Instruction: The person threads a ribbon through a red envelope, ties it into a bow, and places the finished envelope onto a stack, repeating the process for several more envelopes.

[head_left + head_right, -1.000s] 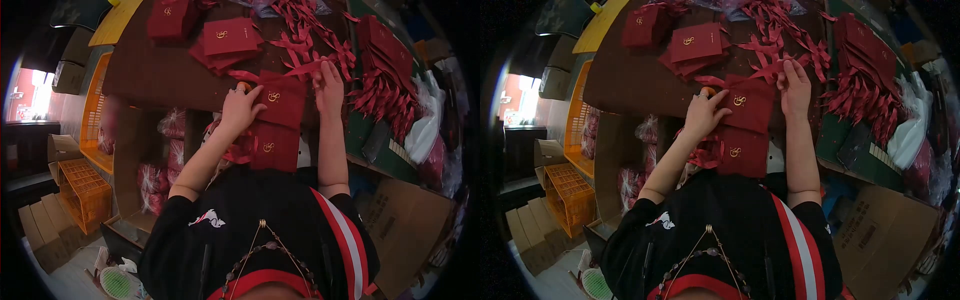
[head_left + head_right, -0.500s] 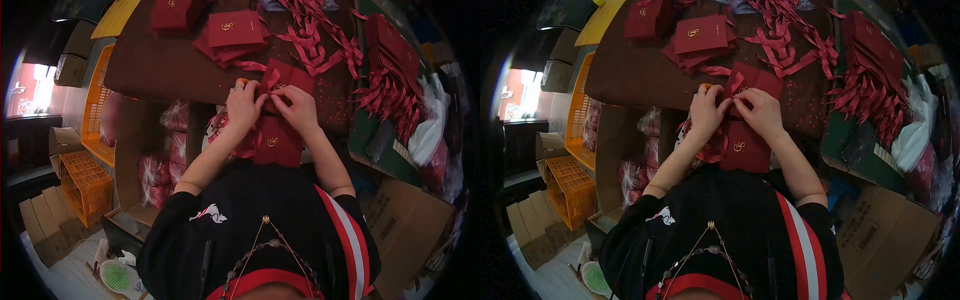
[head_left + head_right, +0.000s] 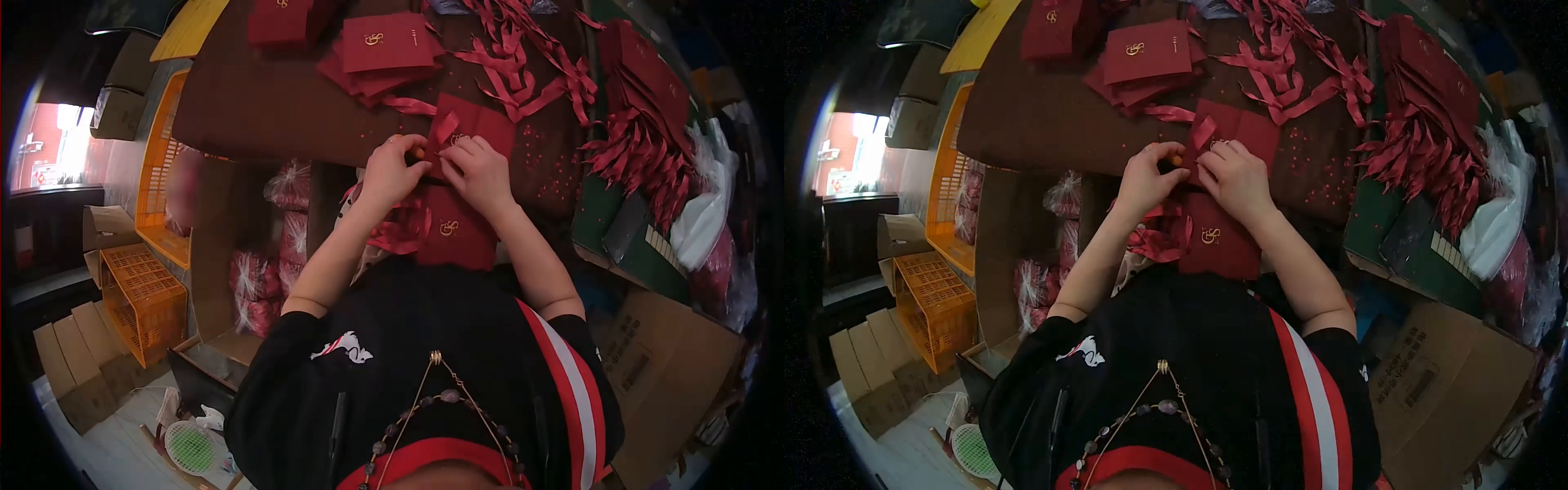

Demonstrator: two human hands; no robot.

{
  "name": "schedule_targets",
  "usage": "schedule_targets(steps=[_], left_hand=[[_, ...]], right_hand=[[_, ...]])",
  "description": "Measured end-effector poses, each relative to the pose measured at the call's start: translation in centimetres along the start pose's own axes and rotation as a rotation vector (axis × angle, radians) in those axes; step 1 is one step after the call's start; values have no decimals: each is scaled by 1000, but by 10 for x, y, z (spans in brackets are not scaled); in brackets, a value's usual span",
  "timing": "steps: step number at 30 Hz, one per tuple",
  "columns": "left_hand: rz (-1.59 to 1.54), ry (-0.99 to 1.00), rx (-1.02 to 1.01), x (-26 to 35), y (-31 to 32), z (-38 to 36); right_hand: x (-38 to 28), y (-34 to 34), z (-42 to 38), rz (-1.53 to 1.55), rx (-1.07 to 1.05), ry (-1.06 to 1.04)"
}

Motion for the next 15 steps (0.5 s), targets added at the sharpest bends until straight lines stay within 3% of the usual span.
schedule_targets(steps=[6,15], left_hand=[[8,29,39,8,1,-4],[-8,41,95,28,5,-19]], right_hand=[[-6,-3,2,19,53,-8],[-19,4,2,-31,-46,-19]])
Point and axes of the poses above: each hand's wrist, its own z-axis towards the middle knuckle, its own y-axis out of the palm, x = y × z, the point moved 9 cm from there along z, towards the middle knuckle, and after that the axes turned 10 degrees about -z, right-handed, at the moved point
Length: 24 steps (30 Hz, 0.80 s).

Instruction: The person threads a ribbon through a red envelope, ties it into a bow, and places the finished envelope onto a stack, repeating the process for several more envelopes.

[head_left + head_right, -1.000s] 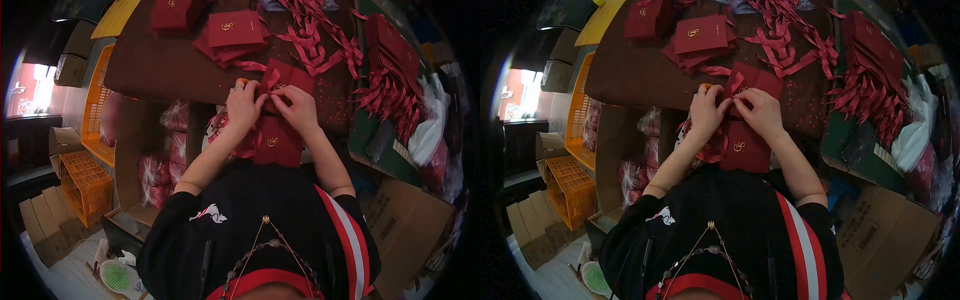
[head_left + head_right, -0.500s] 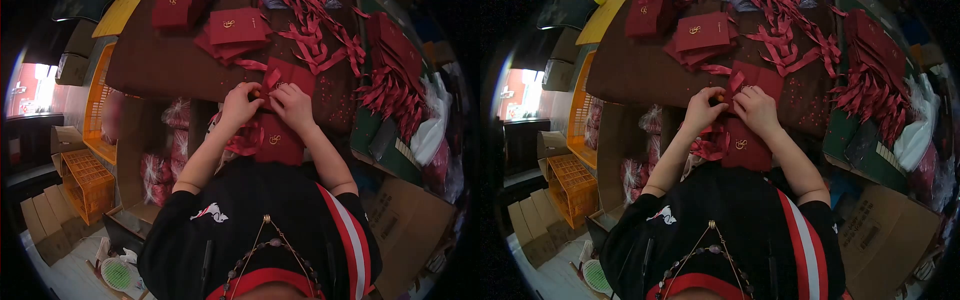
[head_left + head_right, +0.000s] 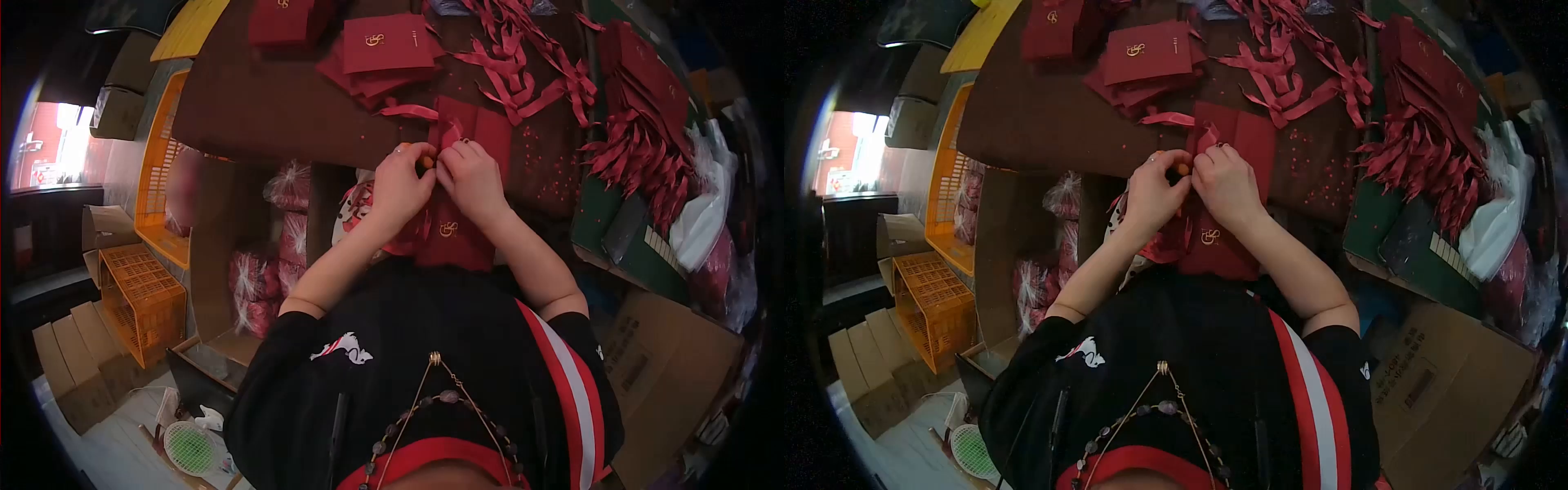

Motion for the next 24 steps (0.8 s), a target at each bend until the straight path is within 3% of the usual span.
schedule_targets(steps=[4,6,8,10,13,16,19,24], left_hand=[[-140,-31,-50,-13,-6,9],[-302,-25,-230,-24,3,18],[-304,-13,-234,-26,4,20],[-6,79,-161,-12,1,21],[181,120,-90,-12,7,21],[120,98,-187,-17,17,29],[218,222,-112,-10,18,25],[411,267,-103,-1,14,18]], right_hand=[[9,-10,0,39,17,87],[18,-22,1,21,42,172],[28,-27,-1,-14,85,213],[34,-13,-6,21,48,239],[46,1,-12,100,2,288],[52,6,-15,192,-7,321],[59,9,-15,312,-44,330],[71,1,-19,548,-43,393]])
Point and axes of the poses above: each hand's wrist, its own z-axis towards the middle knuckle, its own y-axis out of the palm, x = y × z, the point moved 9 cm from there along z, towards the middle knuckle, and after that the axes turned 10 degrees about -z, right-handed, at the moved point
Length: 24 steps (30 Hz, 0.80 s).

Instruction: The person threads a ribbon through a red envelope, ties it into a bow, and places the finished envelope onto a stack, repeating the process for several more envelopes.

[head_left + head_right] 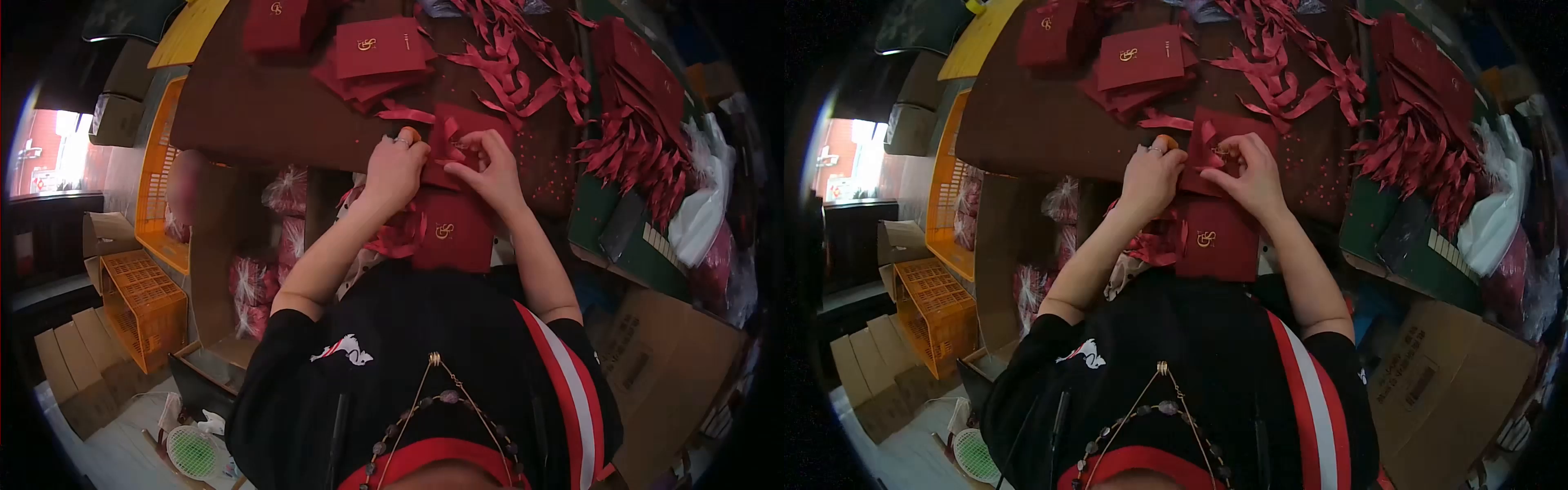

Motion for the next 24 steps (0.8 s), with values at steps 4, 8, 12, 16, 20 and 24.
schedule_targets(steps=[4,8,12,16,20,24], left_hand=[[213,-41,201,-49,-56,-9],[223,-104,168,-81,-69,-31],[154,-67,252,-42,-80,-27],[11,199,-34,14,-30,-18],[21,305,-76,30,10,-19],[37,312,-62,29,13,-20]], right_hand=[[1,-12,-3,-177,69,-67],[-4,-5,-4,-245,59,-138],[-3,-7,-4,-229,40,-116],[-5,-16,9,-41,11,-36],[-14,-47,38,-229,248,-165],[14,-39,62,-585,265,-98]])
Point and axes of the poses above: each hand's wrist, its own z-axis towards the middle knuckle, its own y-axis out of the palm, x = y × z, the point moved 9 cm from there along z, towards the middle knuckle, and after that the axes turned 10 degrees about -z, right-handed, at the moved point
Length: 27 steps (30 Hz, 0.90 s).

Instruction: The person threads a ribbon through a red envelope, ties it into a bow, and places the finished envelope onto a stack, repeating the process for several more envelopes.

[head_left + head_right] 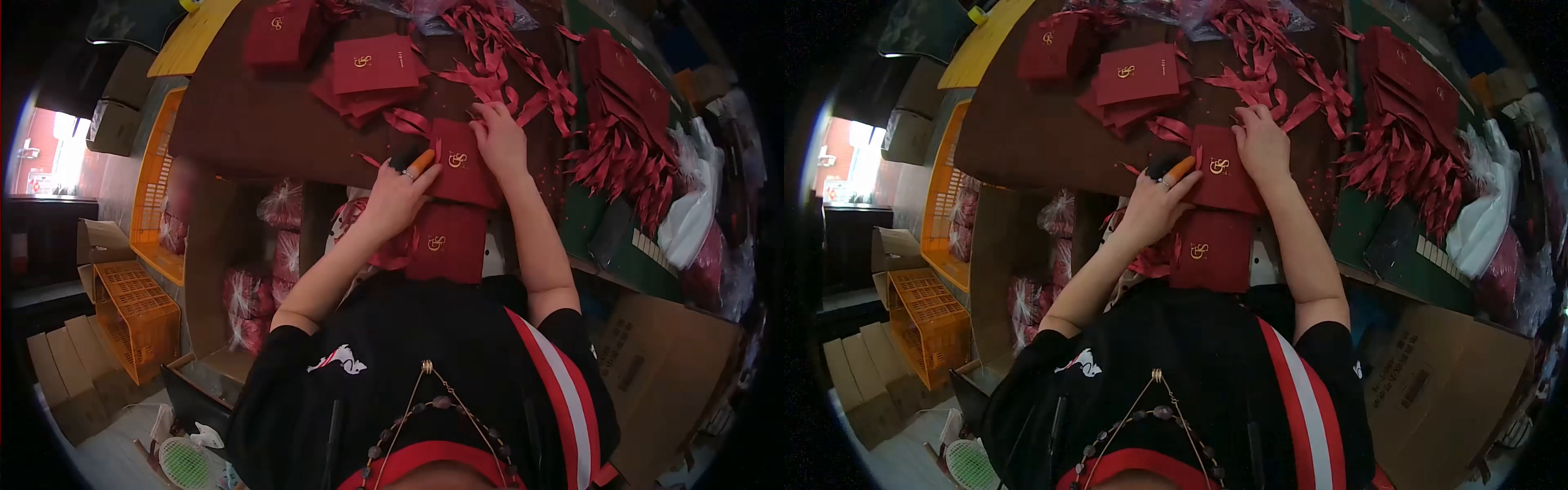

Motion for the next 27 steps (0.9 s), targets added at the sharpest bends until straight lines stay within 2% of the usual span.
schedule_targets(steps=[2,4,6,9,10,13,17,19,21,23,24,25,27], left_hand=[[-42,1,26,6,-10,-6],[-51,141,43,28,-27,-18],[-38,174,34,41,-31,-34],[-179,194,72,50,-30,-51],[-178,188,69,54,-28,-47],[-88,4,125,43,-18,-22],[-18,1,86,22,14,-11],[-85,76,42,35,2,-13],[-154,209,-26,54,-17,-31],[-168,337,-196,60,-15,-59],[-140,396,-300,59,-8,-78],[-231,342,-353,58,-10,-90],[-240,294,-412,50,-9,-105]], right_hand=[[2,12,-1,-24,-66,14],[4,21,2,-50,-133,28],[5,25,1,-37,-193,37],[1,19,-1,-76,-168,63],[2,23,-3,-85,-127,56],[-5,18,-5,-7,-57,28],[-3,-1,-5,164,11,74],[3,-26,-5,465,91,146],[7,-47,-6,416,53,182],[2,-77,-8,312,273,-15],[12,-75,-12,432,269,42],[11,-76,-15,433,267,45],[20,-63,-22,745,158,239]])
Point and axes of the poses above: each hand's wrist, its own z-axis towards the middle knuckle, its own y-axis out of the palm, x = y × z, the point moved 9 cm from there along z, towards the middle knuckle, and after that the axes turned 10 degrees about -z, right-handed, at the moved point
